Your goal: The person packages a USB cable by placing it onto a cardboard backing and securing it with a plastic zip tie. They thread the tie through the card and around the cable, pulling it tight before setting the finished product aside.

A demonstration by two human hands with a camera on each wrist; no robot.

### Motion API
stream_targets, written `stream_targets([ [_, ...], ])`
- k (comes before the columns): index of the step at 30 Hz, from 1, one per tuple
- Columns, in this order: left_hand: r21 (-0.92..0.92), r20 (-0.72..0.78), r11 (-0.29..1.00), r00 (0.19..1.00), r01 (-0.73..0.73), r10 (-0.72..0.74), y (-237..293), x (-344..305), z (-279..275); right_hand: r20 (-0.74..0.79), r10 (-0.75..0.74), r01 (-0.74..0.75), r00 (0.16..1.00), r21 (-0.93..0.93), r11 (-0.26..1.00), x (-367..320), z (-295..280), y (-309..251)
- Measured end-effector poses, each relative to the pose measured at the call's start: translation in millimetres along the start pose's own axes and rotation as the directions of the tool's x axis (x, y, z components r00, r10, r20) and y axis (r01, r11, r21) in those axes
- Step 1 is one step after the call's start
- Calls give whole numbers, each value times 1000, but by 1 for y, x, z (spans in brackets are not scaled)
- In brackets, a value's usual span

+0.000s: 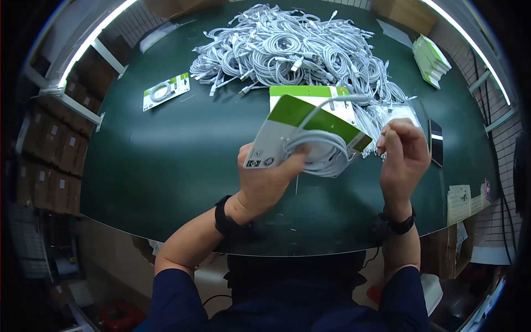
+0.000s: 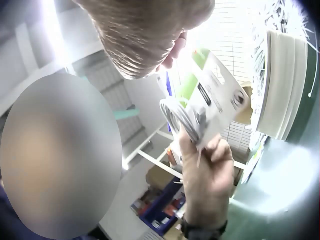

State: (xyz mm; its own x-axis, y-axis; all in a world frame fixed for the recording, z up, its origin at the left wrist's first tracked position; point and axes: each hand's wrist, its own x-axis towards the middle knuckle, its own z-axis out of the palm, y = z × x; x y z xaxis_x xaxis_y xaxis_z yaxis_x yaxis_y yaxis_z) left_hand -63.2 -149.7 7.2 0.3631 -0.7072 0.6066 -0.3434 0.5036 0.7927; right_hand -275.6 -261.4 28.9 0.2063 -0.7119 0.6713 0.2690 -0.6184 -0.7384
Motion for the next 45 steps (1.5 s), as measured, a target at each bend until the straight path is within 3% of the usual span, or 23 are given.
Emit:
stream_targets([
  [2, -138, -52, 967, 973, 216, -225, 3, 3, 4, 130, -293, 311, 947, -149, 939, -5, 9, -2],
  [4, -365, -80, 877, 928, 313, -365, 8, 14, 12, 328, -455, 537, 828, -230, 812, -6, 27, -14],
  [7, -461, -100, 836, 919, 297, -382, 12, 24, 24, 467, -485, 640, 739, -264, 722, -14, 47, -19],
  [10, -491, -102, 815, 909, 307, -403, 13, 25, 29, 489, -515, 699, 704, -352, 622, -16, 51, -11],
  [14, -555, -134, 786, 903, 274, -409, 6, 23, 36, 472, -502, 689, 725, -497, 527, -15, 47, -3],
  [17, -613, -155, 748, 890, 253, -428, 0, 25, 43, 488, -480, 684, 729, -501, 530, -14, 49, -1],
  [23, -565, -174, 795, 910, 221, -377, -3, 26, 47, 490, -447, 663, 749, -541, 517, -14, 48, 4],
  [27, -570, -152, 778, 898, 262, -414, -3, 22, 49, 477, -452, 657, 754, -542, 523, -15, 46, 9],
  [35, -390, -128, 882, 933, 264, -335, -2, 26, 42, 506, -486, 698, 713, -449, 557, -18, 49, 5],
  [41, -463, -148, 849, 922, 255, -358, -2, 30, 43, 549, -527, 731, 649, -260, 631, -24, 51, 3],
  [45, -443, -90, 838, 913, 320, -397, -5, 29, 39, 539, -497, 693, 680, -250, 676, -23, 51, 8],
])
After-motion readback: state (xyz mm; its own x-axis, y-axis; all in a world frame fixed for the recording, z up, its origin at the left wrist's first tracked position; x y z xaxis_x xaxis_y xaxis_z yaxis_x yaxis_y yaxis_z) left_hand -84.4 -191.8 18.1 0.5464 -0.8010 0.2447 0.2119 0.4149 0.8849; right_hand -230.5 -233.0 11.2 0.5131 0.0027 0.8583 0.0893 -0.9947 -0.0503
